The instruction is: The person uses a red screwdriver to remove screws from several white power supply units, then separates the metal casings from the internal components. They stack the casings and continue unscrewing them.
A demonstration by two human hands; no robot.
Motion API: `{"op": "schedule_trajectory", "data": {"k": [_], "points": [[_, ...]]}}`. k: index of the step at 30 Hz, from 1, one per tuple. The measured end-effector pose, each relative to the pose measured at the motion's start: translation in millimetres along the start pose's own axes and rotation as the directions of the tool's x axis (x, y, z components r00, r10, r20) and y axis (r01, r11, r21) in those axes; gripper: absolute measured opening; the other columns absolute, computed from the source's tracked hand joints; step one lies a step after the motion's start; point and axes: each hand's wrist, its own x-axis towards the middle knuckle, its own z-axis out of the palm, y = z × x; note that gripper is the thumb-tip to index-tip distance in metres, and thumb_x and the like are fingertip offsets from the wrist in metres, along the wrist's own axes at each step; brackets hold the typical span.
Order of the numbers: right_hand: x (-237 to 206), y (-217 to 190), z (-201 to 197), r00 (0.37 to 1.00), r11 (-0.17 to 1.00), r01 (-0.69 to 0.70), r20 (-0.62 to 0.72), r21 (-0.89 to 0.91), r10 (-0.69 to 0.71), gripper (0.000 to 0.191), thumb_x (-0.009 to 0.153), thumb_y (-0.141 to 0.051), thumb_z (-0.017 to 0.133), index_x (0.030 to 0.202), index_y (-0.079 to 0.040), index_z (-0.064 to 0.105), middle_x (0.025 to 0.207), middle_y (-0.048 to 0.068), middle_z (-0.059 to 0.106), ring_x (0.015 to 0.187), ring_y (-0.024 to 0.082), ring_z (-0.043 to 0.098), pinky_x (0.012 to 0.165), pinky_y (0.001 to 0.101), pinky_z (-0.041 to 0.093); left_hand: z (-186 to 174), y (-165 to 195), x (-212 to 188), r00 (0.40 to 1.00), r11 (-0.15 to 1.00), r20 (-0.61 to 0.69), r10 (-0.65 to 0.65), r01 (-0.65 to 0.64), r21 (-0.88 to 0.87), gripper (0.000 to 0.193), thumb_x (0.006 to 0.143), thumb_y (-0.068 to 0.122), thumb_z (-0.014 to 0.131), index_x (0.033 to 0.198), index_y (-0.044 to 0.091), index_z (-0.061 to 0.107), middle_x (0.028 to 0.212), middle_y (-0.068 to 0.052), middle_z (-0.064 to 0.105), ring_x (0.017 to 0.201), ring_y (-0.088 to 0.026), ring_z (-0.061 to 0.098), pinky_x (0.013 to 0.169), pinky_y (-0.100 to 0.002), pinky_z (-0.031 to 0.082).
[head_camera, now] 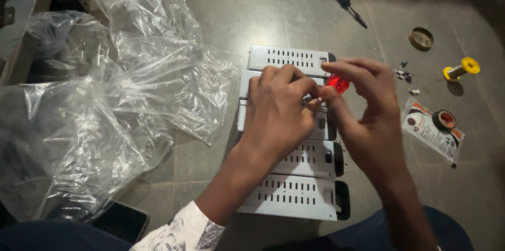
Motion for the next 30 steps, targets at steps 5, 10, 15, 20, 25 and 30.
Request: {"op": "schedule_trajectory", "data": {"k": [5, 10, 15, 20, 25, 30], "points": [[1, 3, -2, 0.970, 0.961, -0.230, 0.112, 0.151, 0.215, 0.034, 0.100, -0.013, 0.064, 0.134, -0.017, 0.066, 0.124, 0.005, 0.065, 0.104, 0.014, 0.066, 0.087, 0.0281, 0.053, 0, -1, 1, 1.000, 1.000, 0.008, 0.020, -0.020, 0.003, 0.017, 0.079, 0.016, 0.077, 0.095, 0.010, 0.079, 0.104, -0.007, 0.069, 0.107, -0.028, 0.060, 0.097, -0.046, 0.042], [2, 3, -5, 0.975, 0.959, -0.200, 0.139, 0.200, 0.174, 0.037, 0.098, -0.010, 0.060, 0.134, -0.016, 0.063, 0.130, 0.008, 0.060, 0.108, 0.015, 0.061, 0.090, 0.0289, 0.050, 1, 0, 0, 1.000, 1.000, 0.010, 0.008, -0.008, 0.014, 0.015, 0.081, 0.015, 0.076, 0.095, 0.010, 0.079, 0.105, -0.007, 0.069, 0.107, -0.028, 0.060, 0.097, -0.046, 0.042], [1, 2, -5, 0.971, 0.948, -0.216, 0.157, 0.232, 0.183, 0.035, 0.101, -0.014, 0.065, 0.135, -0.017, 0.065, 0.130, 0.007, 0.063, 0.113, 0.014, 0.064, 0.096, 0.0306, 0.055, 0, -1, 0, 1.000, 1.000, 0.010, 0.013, -0.013, -0.008, 0.017, 0.079, 0.014, 0.076, 0.096, 0.010, 0.078, 0.104, -0.007, 0.069, 0.106, -0.028, 0.060, 0.096, -0.046, 0.042], [0, 3, -7, 0.993, 0.997, -0.066, 0.097, 0.049, 0.061, 0.041, 0.097, -0.013, 0.071, 0.138, -0.014, 0.063, 0.129, 0.012, 0.059, 0.124, 0.021, 0.055, 0.105, 0.0353, 0.046, 2, -2, 0, 1.000, 1.000, -0.014, 0.025, -0.024, 0.013, 0.017, 0.078, 0.007, 0.071, 0.093, 0.010, 0.078, 0.103, -0.007, 0.069, 0.107, -0.029, 0.060, 0.096, -0.046, 0.042], [2, 6, -9, 0.975, 0.974, -0.194, 0.131, 0.116, 0.179, 0.040, 0.098, -0.018, 0.067, 0.137, -0.019, 0.065, 0.129, 0.005, 0.066, 0.116, 0.017, 0.062, 0.098, 0.0345, 0.046, 4, -4, 0, 1.000, 1.000, -0.013, 0.022, -0.021, 0.005, 0.019, 0.080, 0.003, 0.067, 0.093, 0.011, 0.079, 0.103, -0.005, 0.070, 0.106, -0.028, 0.061, 0.097, -0.045, 0.043], [0, 8, -10, 0.991, 0.995, -0.085, 0.108, 0.052, 0.079, 0.039, 0.095, -0.017, 0.075, 0.133, -0.014, 0.065, 0.128, 0.009, 0.060, 0.120, 0.020, 0.056, 0.101, 0.0360, 0.045, 4, -3, -1, 0.999, 0.999, -0.004, 0.032, -0.032, 0.027, 0.017, 0.078, 0.004, 0.069, 0.092, 0.009, 0.078, 0.103, -0.008, 0.069, 0.107, -0.030, 0.060, 0.097, -0.045, 0.042]]}}
